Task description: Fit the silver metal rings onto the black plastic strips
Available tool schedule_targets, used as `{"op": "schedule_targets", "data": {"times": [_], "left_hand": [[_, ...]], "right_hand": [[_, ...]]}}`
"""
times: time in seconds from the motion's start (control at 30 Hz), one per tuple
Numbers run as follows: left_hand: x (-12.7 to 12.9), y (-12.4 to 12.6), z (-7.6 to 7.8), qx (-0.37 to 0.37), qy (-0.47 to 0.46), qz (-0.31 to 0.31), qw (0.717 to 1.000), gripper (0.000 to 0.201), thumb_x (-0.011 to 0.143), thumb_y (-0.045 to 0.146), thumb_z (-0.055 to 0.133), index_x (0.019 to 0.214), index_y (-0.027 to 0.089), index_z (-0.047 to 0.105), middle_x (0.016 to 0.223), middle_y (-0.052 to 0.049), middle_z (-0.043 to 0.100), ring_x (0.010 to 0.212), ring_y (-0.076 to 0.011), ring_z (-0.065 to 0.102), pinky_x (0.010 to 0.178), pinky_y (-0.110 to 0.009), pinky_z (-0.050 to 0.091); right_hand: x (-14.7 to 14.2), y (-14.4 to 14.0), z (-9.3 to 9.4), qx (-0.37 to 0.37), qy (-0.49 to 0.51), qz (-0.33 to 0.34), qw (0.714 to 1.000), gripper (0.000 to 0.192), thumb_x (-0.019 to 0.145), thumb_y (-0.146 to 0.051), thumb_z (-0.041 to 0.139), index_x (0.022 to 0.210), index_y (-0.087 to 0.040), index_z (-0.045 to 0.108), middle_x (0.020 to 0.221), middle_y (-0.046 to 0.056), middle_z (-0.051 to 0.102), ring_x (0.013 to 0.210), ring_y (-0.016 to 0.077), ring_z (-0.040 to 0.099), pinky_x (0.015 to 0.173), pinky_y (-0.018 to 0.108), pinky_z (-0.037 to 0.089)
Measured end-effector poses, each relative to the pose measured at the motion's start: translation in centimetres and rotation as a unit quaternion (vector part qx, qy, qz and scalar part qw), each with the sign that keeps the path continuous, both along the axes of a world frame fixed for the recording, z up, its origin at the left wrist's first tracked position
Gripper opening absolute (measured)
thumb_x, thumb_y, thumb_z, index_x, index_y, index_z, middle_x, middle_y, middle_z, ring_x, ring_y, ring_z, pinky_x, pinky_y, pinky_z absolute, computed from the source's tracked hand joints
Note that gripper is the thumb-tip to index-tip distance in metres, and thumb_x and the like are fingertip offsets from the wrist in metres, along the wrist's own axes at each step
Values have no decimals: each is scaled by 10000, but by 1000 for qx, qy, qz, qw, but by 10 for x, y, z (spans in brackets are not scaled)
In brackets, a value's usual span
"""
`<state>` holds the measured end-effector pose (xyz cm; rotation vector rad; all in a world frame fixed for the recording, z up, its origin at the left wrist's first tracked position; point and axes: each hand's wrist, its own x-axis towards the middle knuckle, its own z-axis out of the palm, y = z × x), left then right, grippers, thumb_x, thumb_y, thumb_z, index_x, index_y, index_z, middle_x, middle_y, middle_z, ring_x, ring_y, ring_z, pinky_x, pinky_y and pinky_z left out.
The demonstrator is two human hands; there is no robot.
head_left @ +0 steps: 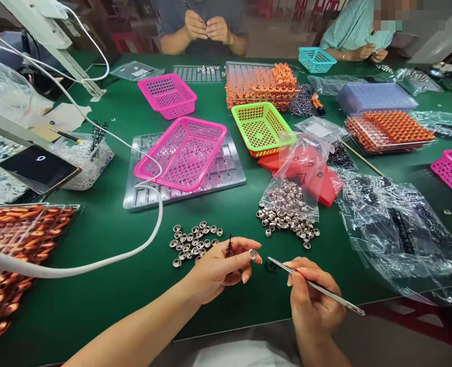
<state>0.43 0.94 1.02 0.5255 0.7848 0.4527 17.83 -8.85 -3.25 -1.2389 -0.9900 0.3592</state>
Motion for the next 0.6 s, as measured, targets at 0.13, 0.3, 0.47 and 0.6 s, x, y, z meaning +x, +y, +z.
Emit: {"op": "schedule_targets", "data": {"times": [0.13, 0.3, 0.47, 0.6], "left_hand": [[1, 2, -4, 27, 12, -7, 1000, 387, 730, 378, 879, 1020, 164, 735, 906, -69, 705, 546, -70, 597, 416, -188, 136], [3, 1, -6, 71, 49, -24, 996, 372, 765, 417, 838, 1005, 156, 726, 897, -67, 700, 561, -79, 597, 419, -187, 171], [3, 0, -6, 104, 77, -40, 991, 369, 806, 442, 786, 1024, 152, 715, 869, -69, 698, 597, -96, 582, 439, -192, 221], [2, 0, -9, 134, 88, -54, 986, 356, 838, 438, 751, 1052, 156, 715, 716, -17, 637, 577, -92, 528, 453, -196, 252]], "right_hand": [[3, -2, 2, 2, -47, 56, 997, 228, 857, -76, 652, 1012, -242, 636, 835, 19, 757, 772, 211, 746, 687, 408, 606], [5, -4, 5, -10, -74, 94, 993, 289, 856, -53, 638, 1068, -248, 626, 911, 35, 767, 802, 206, 745, 691, 396, 605], [4, -4, 7, -25, -91, 111, 989, 353, 847, -35, 637, 1113, -268, 626, 955, 39, 769, 825, 203, 740, 697, 392, 601], [4, -2, 9, -29, -96, 126, 987, 378, 837, -13, 632, 1123, -261, 625, 963, 43, 768, 820, 203, 745, 709, 395, 606]]}}
